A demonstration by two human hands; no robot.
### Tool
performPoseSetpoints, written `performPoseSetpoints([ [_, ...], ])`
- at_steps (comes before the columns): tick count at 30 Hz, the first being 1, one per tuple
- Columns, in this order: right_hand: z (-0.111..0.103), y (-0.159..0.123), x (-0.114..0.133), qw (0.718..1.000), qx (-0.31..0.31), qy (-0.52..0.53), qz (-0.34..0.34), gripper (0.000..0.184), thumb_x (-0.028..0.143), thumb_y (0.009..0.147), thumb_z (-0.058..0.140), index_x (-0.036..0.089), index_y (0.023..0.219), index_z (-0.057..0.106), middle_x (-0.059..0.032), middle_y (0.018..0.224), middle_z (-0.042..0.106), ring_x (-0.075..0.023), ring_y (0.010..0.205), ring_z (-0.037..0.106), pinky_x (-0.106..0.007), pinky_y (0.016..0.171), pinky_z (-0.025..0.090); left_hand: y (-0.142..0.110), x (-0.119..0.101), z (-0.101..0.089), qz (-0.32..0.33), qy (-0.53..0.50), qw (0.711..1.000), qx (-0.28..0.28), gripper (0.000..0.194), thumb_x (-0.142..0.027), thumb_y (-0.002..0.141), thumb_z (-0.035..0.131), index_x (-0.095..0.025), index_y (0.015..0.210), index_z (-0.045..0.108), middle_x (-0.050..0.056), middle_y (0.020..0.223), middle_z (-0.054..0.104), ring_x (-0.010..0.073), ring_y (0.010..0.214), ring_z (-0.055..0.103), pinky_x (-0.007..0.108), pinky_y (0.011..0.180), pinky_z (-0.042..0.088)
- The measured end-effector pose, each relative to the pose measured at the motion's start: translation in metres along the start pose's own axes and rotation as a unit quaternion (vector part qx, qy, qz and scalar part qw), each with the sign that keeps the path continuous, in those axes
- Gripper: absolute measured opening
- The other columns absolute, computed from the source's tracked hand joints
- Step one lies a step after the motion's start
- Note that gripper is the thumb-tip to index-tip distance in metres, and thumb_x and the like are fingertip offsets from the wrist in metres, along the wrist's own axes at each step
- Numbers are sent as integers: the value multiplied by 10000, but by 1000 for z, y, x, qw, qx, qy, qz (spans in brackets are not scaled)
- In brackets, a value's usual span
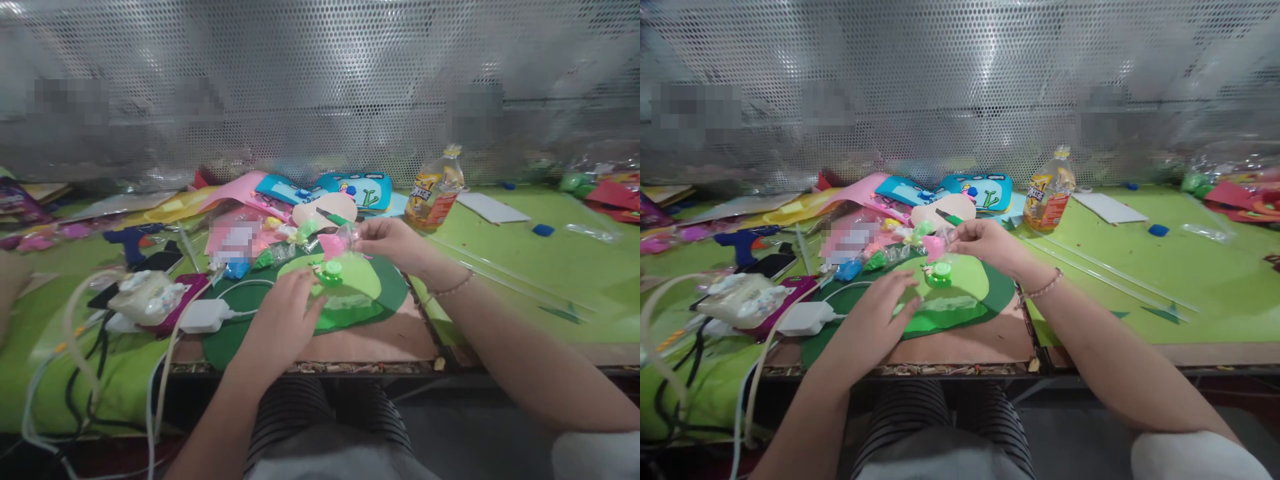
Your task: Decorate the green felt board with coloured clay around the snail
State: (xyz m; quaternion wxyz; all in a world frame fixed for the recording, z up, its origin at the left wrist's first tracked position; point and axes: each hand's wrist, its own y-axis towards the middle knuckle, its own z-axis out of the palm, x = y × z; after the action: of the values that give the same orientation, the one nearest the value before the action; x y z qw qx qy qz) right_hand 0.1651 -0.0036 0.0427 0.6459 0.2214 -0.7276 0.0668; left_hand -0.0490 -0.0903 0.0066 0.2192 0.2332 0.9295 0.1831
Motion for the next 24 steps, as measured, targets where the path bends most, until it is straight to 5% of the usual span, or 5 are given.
performPoseSetpoints([
  [8,-58,1,-28,985,-41,-45,161,319,405,628,776,168,631,562,36,614,529,-90,581,467,-234,572,397,-56,-3,18,26,132,989,57,331,-280,874,509,-95,1144,559,154,1148,596,280,1081,558,447,919,477],
  [14,-60,-4,-36,968,-81,-17,238,89,253,830,597,211,750,599,-6,759,611,-133,713,559,-260,672,504,-67,1,26,30,175,983,54,408,-335,899,449,-71,1192,550,175,1224,590,293,1135,554,458,950,474],
  [24,-68,-5,-34,957,-117,63,256,150,209,906,486,196,771,548,-41,764,664,-137,628,622,-319,674,554,-69,5,28,53,169,983,51,423,-344,917,400,-75,1203,558,185,1242,573,302,1176,527,473,957,472],
])
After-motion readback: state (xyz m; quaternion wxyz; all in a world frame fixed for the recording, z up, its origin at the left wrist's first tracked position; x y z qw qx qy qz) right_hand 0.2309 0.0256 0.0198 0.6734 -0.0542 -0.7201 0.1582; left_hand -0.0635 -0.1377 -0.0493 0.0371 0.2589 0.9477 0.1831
